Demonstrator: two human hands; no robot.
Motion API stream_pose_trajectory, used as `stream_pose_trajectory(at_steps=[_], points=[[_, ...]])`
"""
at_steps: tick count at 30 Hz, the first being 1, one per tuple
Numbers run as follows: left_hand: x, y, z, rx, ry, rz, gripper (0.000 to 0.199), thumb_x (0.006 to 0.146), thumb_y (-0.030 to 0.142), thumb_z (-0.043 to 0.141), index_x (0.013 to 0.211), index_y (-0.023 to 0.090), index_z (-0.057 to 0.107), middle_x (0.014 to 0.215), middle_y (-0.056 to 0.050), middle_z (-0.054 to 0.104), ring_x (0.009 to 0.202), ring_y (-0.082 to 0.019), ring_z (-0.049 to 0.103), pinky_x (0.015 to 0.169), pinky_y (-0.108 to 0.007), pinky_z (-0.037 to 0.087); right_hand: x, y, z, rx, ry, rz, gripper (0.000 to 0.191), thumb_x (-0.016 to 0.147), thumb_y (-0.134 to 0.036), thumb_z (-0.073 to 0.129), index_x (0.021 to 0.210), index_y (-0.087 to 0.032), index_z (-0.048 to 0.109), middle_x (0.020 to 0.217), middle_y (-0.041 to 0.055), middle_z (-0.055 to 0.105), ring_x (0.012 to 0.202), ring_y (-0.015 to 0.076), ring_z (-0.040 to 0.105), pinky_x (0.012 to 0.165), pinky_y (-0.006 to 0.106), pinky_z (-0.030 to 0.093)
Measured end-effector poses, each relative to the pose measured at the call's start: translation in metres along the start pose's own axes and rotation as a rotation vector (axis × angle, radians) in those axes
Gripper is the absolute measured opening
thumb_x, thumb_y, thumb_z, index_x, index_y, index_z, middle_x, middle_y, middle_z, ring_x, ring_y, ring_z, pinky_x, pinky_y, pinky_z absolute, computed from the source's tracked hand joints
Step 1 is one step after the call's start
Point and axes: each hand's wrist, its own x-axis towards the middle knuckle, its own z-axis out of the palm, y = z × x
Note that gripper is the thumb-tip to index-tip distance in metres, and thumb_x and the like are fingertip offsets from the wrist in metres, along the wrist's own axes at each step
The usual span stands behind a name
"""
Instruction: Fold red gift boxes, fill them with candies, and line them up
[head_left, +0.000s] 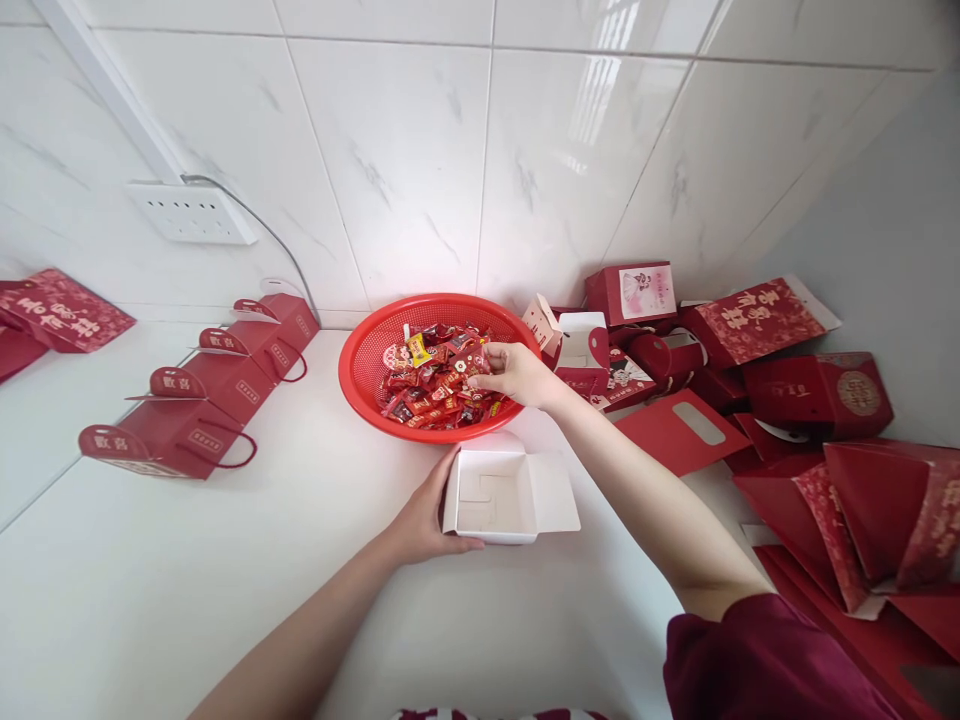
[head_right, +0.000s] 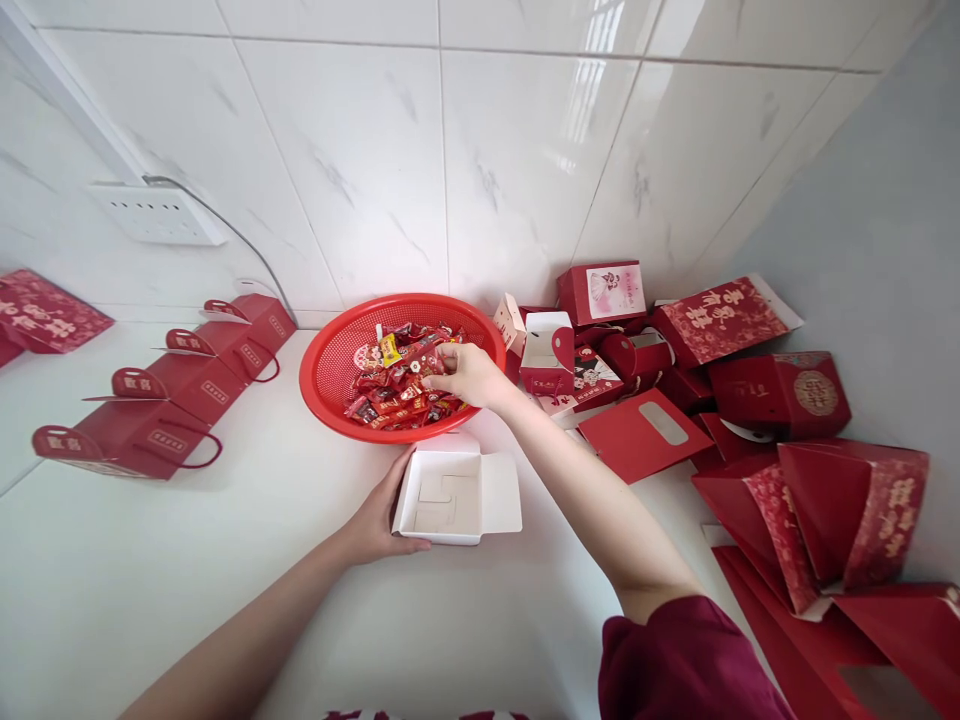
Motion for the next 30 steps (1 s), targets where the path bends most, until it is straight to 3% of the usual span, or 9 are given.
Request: stream_pose_trajectory(at_steps=[3,6,9,12,14,17,21,27,30], points=[[-0.001,0.000,0.000,0.016,-0.001,-0.006,0.125,0.062,0.045,0.087,0.157,0.028,0.008,0.160,-0.014,0.024,0.146,-0.039,0.027,0.118,-0.052,0.026,0.012,0.004,0.001,-0.180,0.181,0.056,0.032,0.079,-0.027,0.072,0.109,-0.018,0.066,0.108,0.0088,0.070,0.112,0.0303,0.060,0.094,0.041,0.049],[-0.002,-0.001,-0.001,0.031,-0.009,-0.009,0.127,0.062,0.044,0.088,0.157,0.028,0.006,0.161,-0.014,0.024,0.146,-0.039,0.027,0.118,-0.052,0.026,0.026,0.004,0.002,-0.272,0.246,0.070,0.030,0.078,-0.023,0.072,0.106,-0.016,0.066,0.113,0.0155,0.067,0.116,0.0345,0.059,0.092,0.041,0.050],[-0.003,-0.001,-0.002,0.035,-0.013,-0.013,0.128,0.061,0.044,0.088,0.157,0.028,0.005,0.161,-0.015,0.023,0.146,-0.039,0.027,0.118,-0.052,0.027,0.041,0.001,0.006,-0.275,0.188,0.009,0.028,0.087,-0.032,0.064,0.110,-0.016,0.066,0.112,0.0122,0.068,0.103,0.0261,0.066,0.084,0.034,0.055],[-0.003,0.000,-0.002,0.042,-0.016,-0.025,0.128,0.061,0.044,0.088,0.157,0.027,0.006,0.161,-0.015,0.022,0.146,-0.039,0.026,0.118,-0.052,0.026,0.056,-0.004,0.007,-0.280,0.179,-0.078,0.035,0.100,-0.035,0.042,0.125,-0.018,0.059,0.126,0.0083,0.065,0.110,0.0176,0.064,0.090,0.030,0.053],[-0.003,0.000,-0.002,0.040,-0.015,-0.033,0.128,0.061,0.045,0.088,0.158,0.026,0.007,0.161,-0.015,0.022,0.146,-0.039,0.026,0.118,-0.052,0.025,0.064,-0.007,0.007,-0.315,0.160,-0.105,0.035,0.101,-0.030,0.037,0.124,-0.015,0.059,0.126,0.0090,0.065,0.112,0.0167,0.062,0.095,0.030,0.050],[-0.003,0.001,-0.002,0.032,-0.012,-0.035,0.126,0.061,0.047,0.087,0.157,0.026,0.008,0.161,-0.015,0.021,0.146,-0.039,0.026,0.119,-0.052,0.025,0.073,-0.012,0.009,-0.389,0.012,-0.113,0.029,0.096,-0.021,0.043,0.111,-0.013,0.066,0.112,0.0084,0.071,0.101,0.0164,0.066,0.091,0.028,0.050],[-0.003,0.001,-0.003,0.038,-0.018,-0.041,0.126,0.062,0.047,0.087,0.157,0.027,0.007,0.162,-0.013,0.021,0.146,-0.038,0.026,0.118,-0.051,0.026,0.078,-0.015,0.026,-0.505,-0.316,-0.121,0.023,0.081,-0.009,0.059,0.097,-0.015,0.073,0.105,0.0062,0.075,0.097,0.0185,0.068,0.087,0.025,0.049],[-0.003,-0.001,-0.003,0.053,-0.012,-0.056,0.127,0.061,0.049,0.087,0.157,0.026,0.007,0.161,-0.015,0.020,0.146,-0.039,0.025,0.118,-0.053,0.026,0.071,-0.007,0.062,-0.625,-0.678,-0.113,0.079,0.055,-0.011,0.079,0.131,-0.021,0.061,0.130,0.0078,0.065,0.108,0.0256,0.066,0.084,0.026,0.051],[-0.003,-0.002,-0.002,0.043,-0.012,-0.046,0.127,0.061,0.049,0.087,0.157,0.025,0.008,0.161,-0.016,0.020,0.146,-0.040,0.025,0.118,-0.053,0.026,0.068,-0.002,0.070,-0.657,-0.722,-0.120,0.078,0.054,-0.011,0.079,0.130,-0.016,0.060,0.131,0.0129,0.063,0.109,0.0278,0.065,0.082,0.027,0.051]])
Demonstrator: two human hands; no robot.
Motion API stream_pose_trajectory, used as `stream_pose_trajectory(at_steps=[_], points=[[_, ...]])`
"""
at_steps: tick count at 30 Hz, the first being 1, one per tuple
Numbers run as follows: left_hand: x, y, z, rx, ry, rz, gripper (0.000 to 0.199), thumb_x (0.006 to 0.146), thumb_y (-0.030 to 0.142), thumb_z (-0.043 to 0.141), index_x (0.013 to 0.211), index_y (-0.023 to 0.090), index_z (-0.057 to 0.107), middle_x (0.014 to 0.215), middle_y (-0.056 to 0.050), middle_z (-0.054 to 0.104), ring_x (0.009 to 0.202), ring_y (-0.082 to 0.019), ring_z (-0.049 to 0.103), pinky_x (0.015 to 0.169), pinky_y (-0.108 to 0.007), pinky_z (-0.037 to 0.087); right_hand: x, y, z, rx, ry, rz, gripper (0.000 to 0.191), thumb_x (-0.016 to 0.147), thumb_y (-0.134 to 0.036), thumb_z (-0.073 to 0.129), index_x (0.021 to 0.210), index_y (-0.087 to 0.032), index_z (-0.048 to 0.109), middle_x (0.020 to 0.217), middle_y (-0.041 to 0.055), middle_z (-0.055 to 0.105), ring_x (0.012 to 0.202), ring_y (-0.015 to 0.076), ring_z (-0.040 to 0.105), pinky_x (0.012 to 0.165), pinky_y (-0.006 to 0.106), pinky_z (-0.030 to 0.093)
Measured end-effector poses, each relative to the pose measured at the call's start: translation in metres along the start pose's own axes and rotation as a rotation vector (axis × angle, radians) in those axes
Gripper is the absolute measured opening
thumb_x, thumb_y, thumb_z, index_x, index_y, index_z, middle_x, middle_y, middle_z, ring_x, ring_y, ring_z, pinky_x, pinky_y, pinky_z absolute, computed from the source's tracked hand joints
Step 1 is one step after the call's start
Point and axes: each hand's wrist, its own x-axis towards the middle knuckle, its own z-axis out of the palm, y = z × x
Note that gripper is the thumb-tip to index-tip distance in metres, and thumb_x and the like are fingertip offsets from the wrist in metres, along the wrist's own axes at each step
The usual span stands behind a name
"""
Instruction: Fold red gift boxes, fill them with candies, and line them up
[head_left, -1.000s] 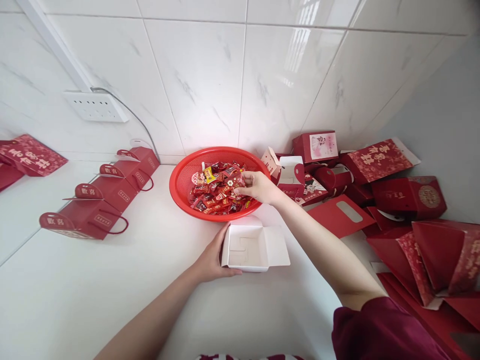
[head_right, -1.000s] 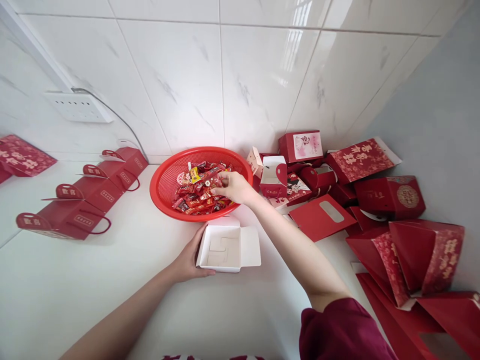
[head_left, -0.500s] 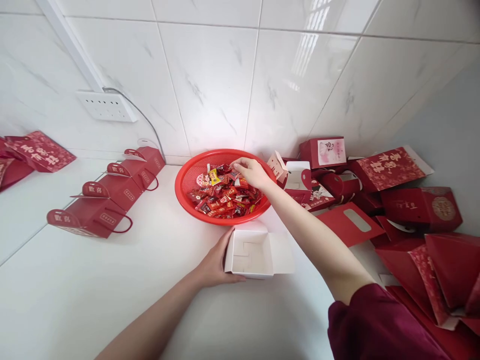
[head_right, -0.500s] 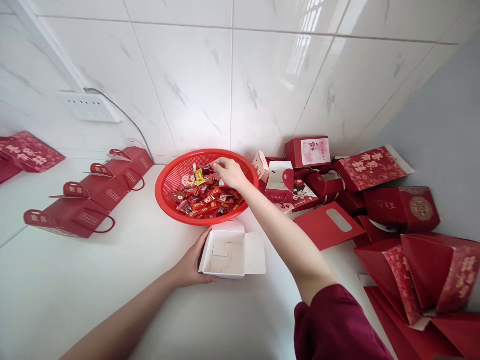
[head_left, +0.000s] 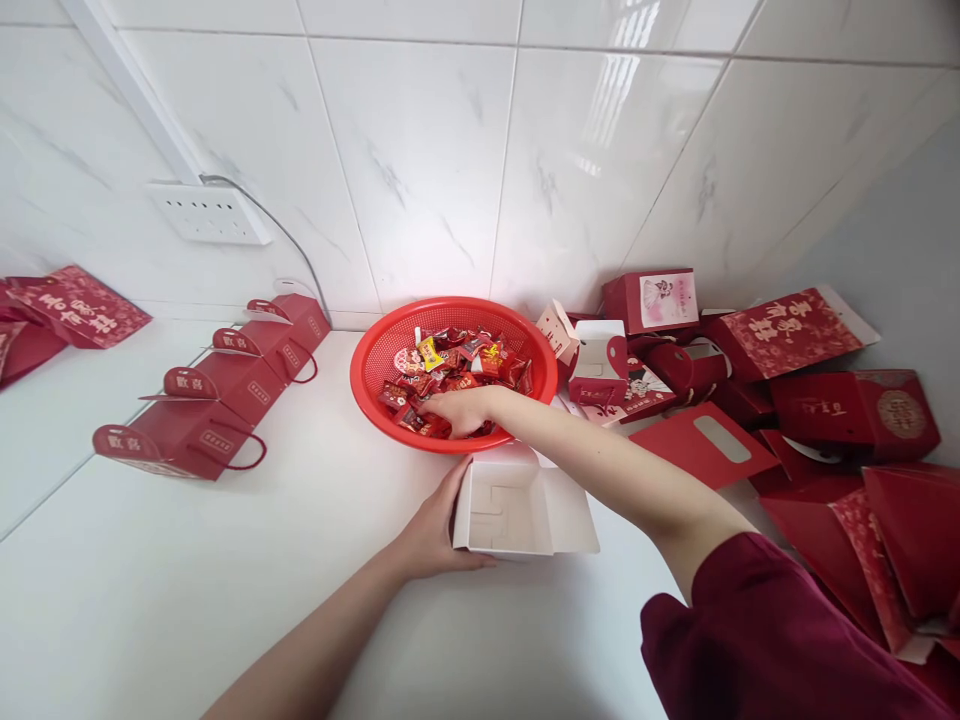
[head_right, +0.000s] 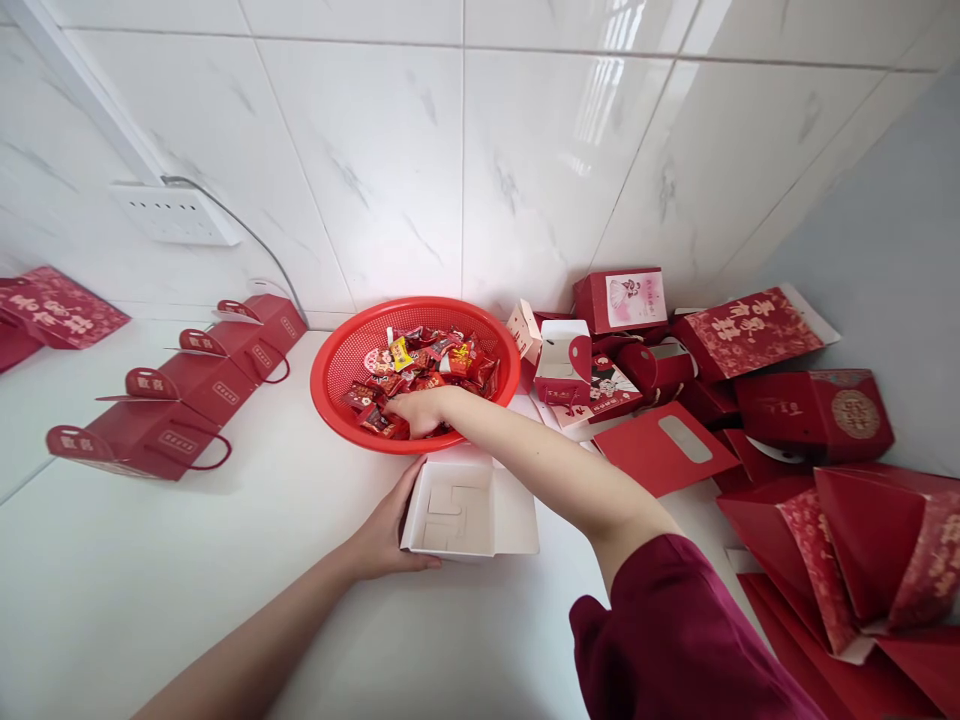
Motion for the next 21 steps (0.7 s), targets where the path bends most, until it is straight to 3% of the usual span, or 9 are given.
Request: stream_pose_trajectory(at_steps=[5,10,15,21], points=[[0.000,0.001,0.000,-0.003,-0.002,0.013,0.127,0.061,0.047,0.087,0.157,0.025,0.007,0.161,-0.016,0.020,0.146,-0.039,0.025,0.118,-0.053,0.026,-0.003,0.009,-0.004,0.007,0.025,0.023,0.061,0.059,-0.014,0.078,0.119,-0.018,0.068,0.115,0.0099,0.071,0.094,0.0256,0.068,0.072,0.026,0.050],[-0.001,0.000,-0.001,0.028,-0.007,0.003,0.128,0.061,0.047,0.087,0.157,0.026,0.007,0.162,-0.014,0.020,0.147,-0.038,0.024,0.119,-0.052,0.025,-0.022,0.017,-0.014,0.078,0.189,-0.010,0.040,0.069,-0.011,0.071,0.108,-0.019,0.073,0.114,0.0045,0.072,0.099,0.0202,0.066,0.082,0.023,0.047],[-0.001,0.001,0.000,-0.010,0.005,0.024,0.127,0.061,0.047,0.088,0.157,0.026,0.008,0.161,-0.016,0.022,0.146,-0.038,0.026,0.118,-0.053,0.026,-0.045,0.018,-0.010,0.194,0.326,-0.031,0.019,0.076,-0.022,0.073,0.094,-0.017,0.077,0.091,0.0021,0.075,0.081,0.0165,0.068,0.077,0.024,0.049],[0.000,0.005,0.002,-0.076,0.014,0.042,0.125,0.061,0.045,0.088,0.157,0.026,0.011,0.160,-0.015,0.024,0.146,-0.039,0.026,0.118,-0.053,0.025,-0.088,0.008,0.006,0.313,0.589,-0.070,0.017,0.085,-0.020,0.061,0.100,-0.016,0.070,0.104,0.0047,0.071,0.096,0.0164,0.066,0.089,0.028,0.048]])
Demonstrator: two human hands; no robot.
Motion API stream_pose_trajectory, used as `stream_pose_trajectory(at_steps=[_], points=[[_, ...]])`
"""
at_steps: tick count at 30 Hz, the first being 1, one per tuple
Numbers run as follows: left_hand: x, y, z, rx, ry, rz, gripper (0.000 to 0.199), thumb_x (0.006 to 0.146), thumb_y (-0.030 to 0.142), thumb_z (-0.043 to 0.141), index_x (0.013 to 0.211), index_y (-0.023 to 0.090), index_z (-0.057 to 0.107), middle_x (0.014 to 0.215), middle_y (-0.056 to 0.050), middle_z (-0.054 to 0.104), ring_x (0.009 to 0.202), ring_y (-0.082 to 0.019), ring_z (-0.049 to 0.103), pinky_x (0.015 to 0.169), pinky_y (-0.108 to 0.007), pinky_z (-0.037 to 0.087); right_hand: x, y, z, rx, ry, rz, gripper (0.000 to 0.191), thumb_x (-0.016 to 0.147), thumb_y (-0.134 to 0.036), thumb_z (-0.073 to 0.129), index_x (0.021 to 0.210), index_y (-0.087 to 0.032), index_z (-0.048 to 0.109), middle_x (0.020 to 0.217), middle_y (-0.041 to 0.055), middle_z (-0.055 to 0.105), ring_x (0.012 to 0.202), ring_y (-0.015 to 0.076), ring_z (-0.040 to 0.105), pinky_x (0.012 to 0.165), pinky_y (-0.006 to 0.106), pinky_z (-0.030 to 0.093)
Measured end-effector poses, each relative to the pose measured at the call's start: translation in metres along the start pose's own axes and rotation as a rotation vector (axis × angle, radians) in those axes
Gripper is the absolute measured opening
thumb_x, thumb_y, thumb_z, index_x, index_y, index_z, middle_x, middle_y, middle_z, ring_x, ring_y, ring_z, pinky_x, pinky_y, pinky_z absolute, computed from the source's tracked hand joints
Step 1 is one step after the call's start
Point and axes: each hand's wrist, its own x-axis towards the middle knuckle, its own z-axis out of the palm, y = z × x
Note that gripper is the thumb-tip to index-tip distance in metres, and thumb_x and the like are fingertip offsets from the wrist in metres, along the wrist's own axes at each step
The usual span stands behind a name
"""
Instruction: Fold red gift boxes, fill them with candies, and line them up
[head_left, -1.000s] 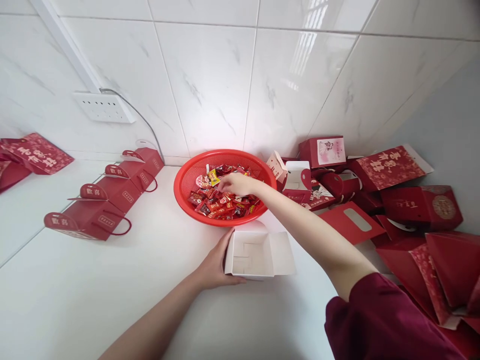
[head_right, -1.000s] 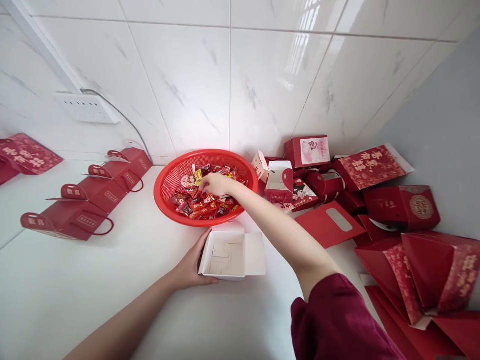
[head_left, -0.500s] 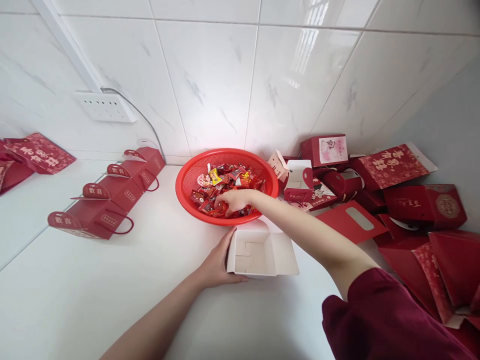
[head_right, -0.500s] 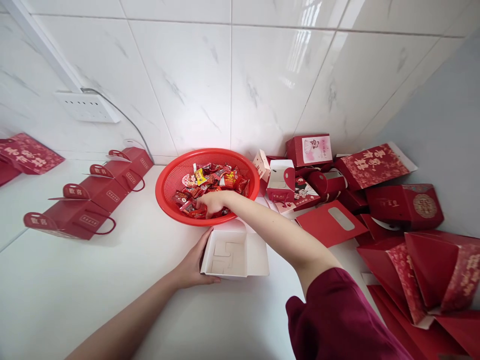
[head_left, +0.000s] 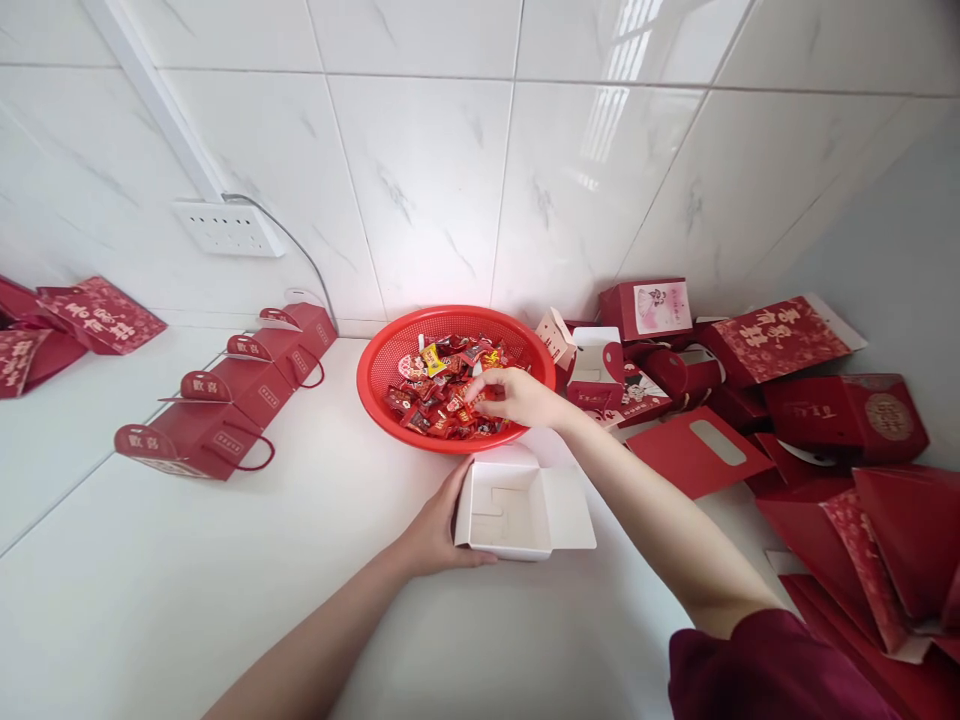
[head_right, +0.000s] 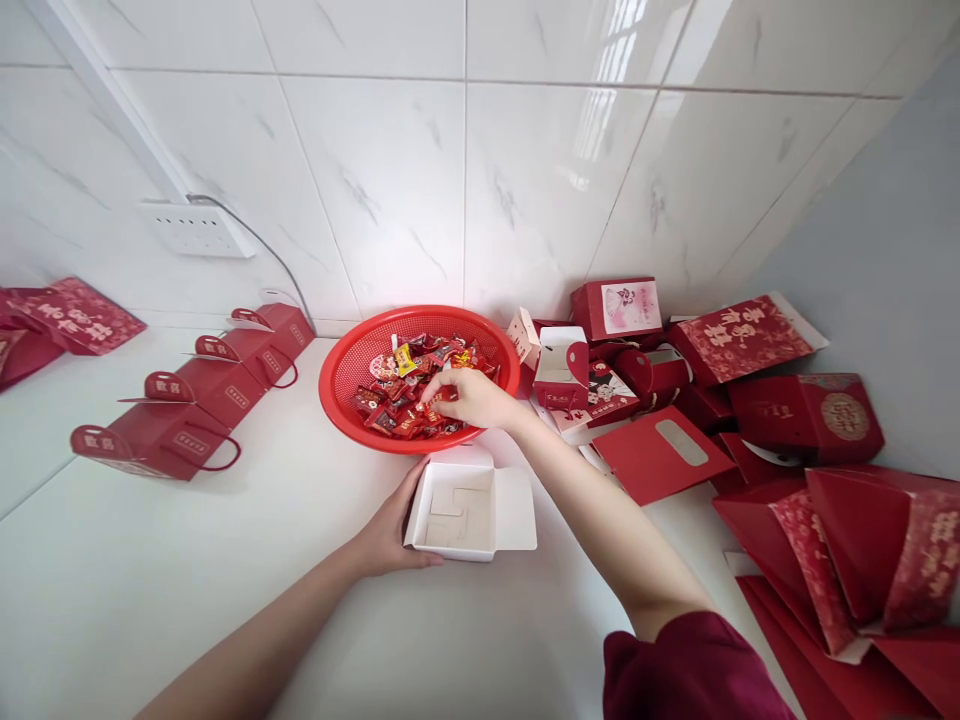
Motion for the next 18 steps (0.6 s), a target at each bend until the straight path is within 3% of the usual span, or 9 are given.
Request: stream_pose_trajectory(at_steps=[4,8,11,15,18], points=[[0.003,0.004,0.001,-0.033,0.000,0.013,0.123,0.062,0.044,0.088,0.157,0.027,0.011,0.160,-0.016,0.023,0.146,-0.039,0.026,0.117,-0.054,0.026,-0.049,-0.026,-0.004,0.142,0.137,-0.041,0.013,0.084,-0.030,0.068,0.092,-0.019,0.065,0.101,0.0046,0.067,0.092,0.0169,0.064,0.086,0.029,0.049],[0.004,0.007,0.001,-0.043,-0.010,0.008,0.120,0.064,0.043,0.086,0.156,0.027,0.011,0.157,-0.016,0.029,0.142,-0.039,0.032,0.114,-0.052,0.033,-0.091,-0.048,0.005,0.084,-0.030,-0.032,0.010,0.089,-0.030,0.064,0.097,-0.023,0.065,0.100,0.0039,0.068,0.093,0.0181,0.064,0.083,0.030,0.050],[0.002,0.011,-0.001,0.069,-0.012,-0.031,0.123,0.064,0.046,0.086,0.157,0.029,0.007,0.158,-0.014,0.027,0.143,-0.038,0.031,0.115,-0.052,0.032,-0.113,-0.054,0.019,-0.125,-0.013,-0.026,0.013,0.094,-0.029,0.059,0.104,-0.025,0.064,0.110,0.0065,0.067,0.102,0.0204,0.063,0.094,0.036,0.048],[-0.005,0.030,-0.003,0.287,-0.020,-0.141,0.130,0.064,0.050,0.085,0.158,0.029,-0.003,0.163,-0.015,0.015,0.146,-0.038,0.026,0.117,-0.051,0.029,-0.141,-0.054,0.044,-0.389,0.004,-0.117,0.021,0.096,-0.040,0.055,0.105,-0.023,0.063,0.104,0.0067,0.068,0.096,0.0206,0.065,0.118,0.055,0.023],[-0.014,0.057,-0.010,0.395,-0.070,-0.300,0.135,0.063,0.049,0.085,0.157,0.031,-0.009,0.162,-0.013,0.020,0.143,-0.037,0.033,0.112,-0.046,0.037,-0.159,-0.050,0.067,-0.548,0.101,-0.232,0.018,0.096,-0.035,0.057,0.095,-0.018,0.063,0.085,0.0032,0.068,0.085,0.0181,0.066,0.120,0.061,0.012]])
